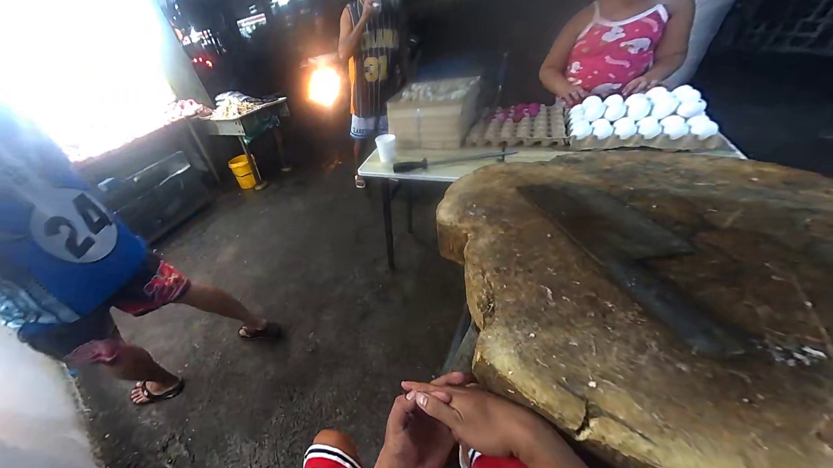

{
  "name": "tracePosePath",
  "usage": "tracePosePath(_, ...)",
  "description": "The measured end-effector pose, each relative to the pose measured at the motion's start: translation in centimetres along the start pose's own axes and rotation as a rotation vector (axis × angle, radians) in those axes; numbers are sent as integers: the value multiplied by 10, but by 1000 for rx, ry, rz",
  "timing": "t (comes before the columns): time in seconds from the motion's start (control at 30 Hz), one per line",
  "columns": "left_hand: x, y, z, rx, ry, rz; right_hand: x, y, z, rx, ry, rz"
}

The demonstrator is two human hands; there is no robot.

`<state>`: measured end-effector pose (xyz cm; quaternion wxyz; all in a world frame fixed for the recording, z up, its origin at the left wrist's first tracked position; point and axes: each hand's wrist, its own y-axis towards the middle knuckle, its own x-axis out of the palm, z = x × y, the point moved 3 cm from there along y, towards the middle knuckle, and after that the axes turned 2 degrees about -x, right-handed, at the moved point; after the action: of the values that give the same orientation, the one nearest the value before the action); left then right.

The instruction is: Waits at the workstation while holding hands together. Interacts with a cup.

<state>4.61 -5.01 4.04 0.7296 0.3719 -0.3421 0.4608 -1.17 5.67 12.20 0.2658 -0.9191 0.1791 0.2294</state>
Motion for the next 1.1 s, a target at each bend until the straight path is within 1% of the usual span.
tracePosePath(0.17, 4, 0, 3, -23, 29, 37, 0, -3, -1, -37, -20, -7)
tracePosePath(0.3, 5, 2, 4, -32, 21, 124, -3, -5, -1, -47, -57, 12)
tracePosePath(0.47, 7, 4, 3, -40, 7, 101, -5, -8, -3, -55, -70, 25)
tracePosePath(0.57, 9, 5, 0, -52, 30, 33, -6, -10, -4, -74, -83, 6)
tracePosePath(0.73, 10, 4, -1, -51, 45, 63, -4, -7, -2, -73, -92, -6)
tracePosePath(0.83, 12, 6, 2, -77, 54, 42, -4, -7, -2, -55, -90, -7)
tracePosePath(1.0, 22, 8, 6, -109, 24, 161, -4, -6, 1, -58, -73, 13)
tracePosePath(1.1, 23, 10, 6, -98, 19, 116, -5, -7, 0, -57, -55, 15)
